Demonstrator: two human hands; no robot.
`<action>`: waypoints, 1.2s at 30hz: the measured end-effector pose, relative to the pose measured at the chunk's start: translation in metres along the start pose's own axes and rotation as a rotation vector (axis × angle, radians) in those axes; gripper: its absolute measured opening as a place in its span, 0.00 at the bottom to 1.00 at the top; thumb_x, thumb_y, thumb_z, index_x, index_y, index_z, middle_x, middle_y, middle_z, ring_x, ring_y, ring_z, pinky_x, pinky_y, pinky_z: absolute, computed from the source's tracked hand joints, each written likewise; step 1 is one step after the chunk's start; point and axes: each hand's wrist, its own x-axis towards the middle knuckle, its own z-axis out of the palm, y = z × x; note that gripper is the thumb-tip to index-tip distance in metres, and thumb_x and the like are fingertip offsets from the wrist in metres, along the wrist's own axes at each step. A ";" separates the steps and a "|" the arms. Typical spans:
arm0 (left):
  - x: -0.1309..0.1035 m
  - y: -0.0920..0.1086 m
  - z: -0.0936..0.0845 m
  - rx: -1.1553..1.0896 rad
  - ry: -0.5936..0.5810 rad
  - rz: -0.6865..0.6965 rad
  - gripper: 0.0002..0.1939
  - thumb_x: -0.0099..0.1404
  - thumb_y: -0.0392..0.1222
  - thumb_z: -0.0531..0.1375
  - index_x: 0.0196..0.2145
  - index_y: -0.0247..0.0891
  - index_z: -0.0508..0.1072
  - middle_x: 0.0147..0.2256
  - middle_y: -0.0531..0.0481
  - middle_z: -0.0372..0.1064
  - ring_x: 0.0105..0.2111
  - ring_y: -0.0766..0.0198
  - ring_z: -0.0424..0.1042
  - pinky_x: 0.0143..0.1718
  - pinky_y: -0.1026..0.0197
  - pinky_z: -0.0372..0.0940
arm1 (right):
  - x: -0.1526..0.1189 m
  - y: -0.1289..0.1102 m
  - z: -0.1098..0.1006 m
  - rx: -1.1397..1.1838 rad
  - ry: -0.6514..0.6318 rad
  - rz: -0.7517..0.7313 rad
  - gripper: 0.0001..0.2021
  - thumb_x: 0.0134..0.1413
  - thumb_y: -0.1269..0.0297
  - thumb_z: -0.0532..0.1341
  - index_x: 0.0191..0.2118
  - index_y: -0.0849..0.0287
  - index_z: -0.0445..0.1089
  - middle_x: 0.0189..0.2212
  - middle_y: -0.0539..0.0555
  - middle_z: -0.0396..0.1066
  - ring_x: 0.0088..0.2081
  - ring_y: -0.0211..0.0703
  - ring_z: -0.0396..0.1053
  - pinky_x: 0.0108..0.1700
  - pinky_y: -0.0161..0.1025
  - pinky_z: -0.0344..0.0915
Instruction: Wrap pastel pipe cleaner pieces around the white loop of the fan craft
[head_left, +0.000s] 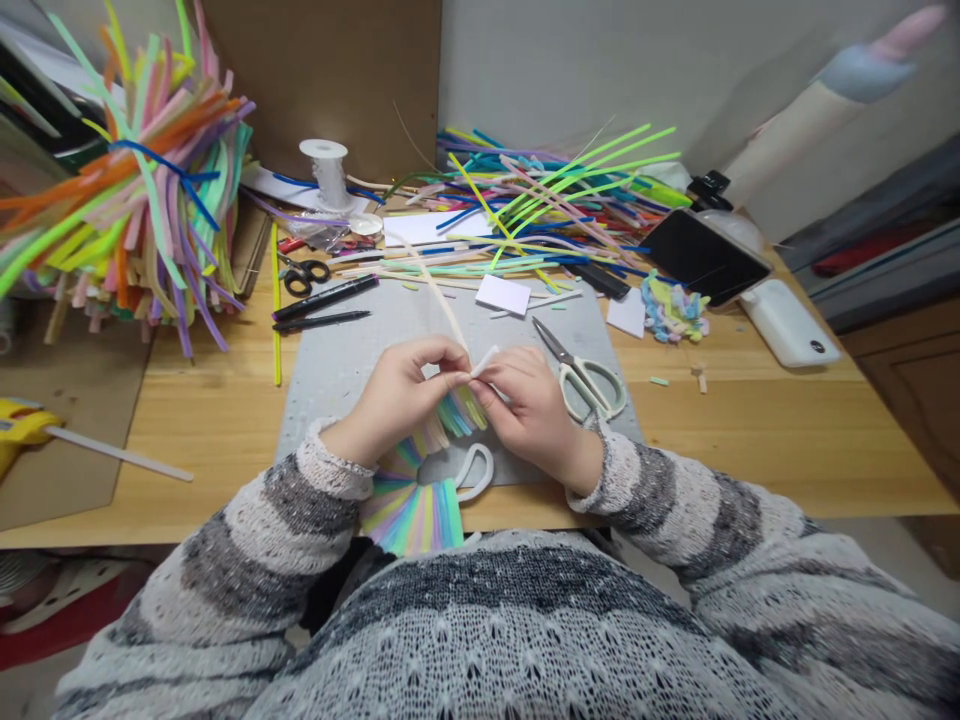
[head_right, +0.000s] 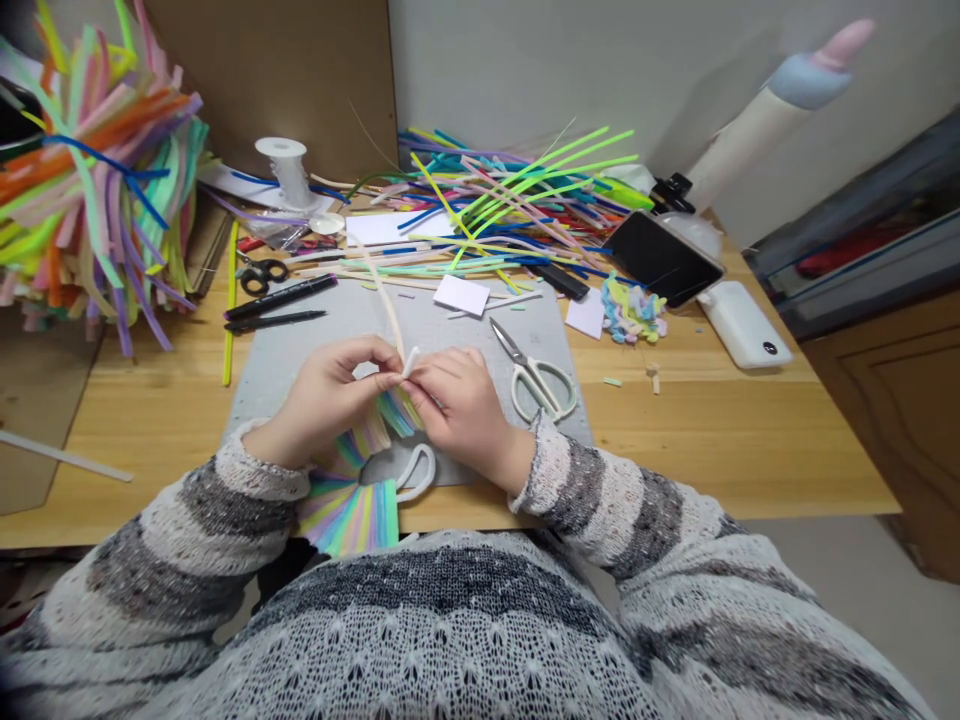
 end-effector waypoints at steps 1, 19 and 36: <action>0.000 0.000 0.000 -0.009 0.008 -0.015 0.03 0.57 0.35 0.60 0.26 0.36 0.69 0.27 0.52 0.67 0.30 0.65 0.66 0.37 0.61 0.61 | 0.000 0.001 0.001 0.011 0.000 -0.002 0.09 0.61 0.65 0.54 0.30 0.59 0.68 0.28 0.53 0.71 0.34 0.41 0.66 0.41 0.42 0.57; 0.007 -0.024 0.002 -0.480 -0.016 -0.298 0.13 0.48 0.43 0.68 0.27 0.35 0.70 0.26 0.53 0.67 0.28 0.67 0.66 0.34 0.62 0.62 | 0.002 0.012 0.013 0.597 -0.093 0.381 0.11 0.57 0.59 0.57 0.28 0.60 0.67 0.24 0.48 0.64 0.27 0.35 0.61 0.30 0.34 0.59; 0.007 -0.024 0.003 -0.586 -0.007 -0.399 0.09 0.48 0.43 0.69 0.25 0.35 0.76 0.24 0.52 0.69 0.25 0.69 0.65 0.30 0.63 0.60 | 0.003 0.011 0.021 0.650 0.025 0.536 0.12 0.50 0.59 0.60 0.21 0.59 0.64 0.19 0.47 0.59 0.23 0.33 0.54 0.26 0.34 0.53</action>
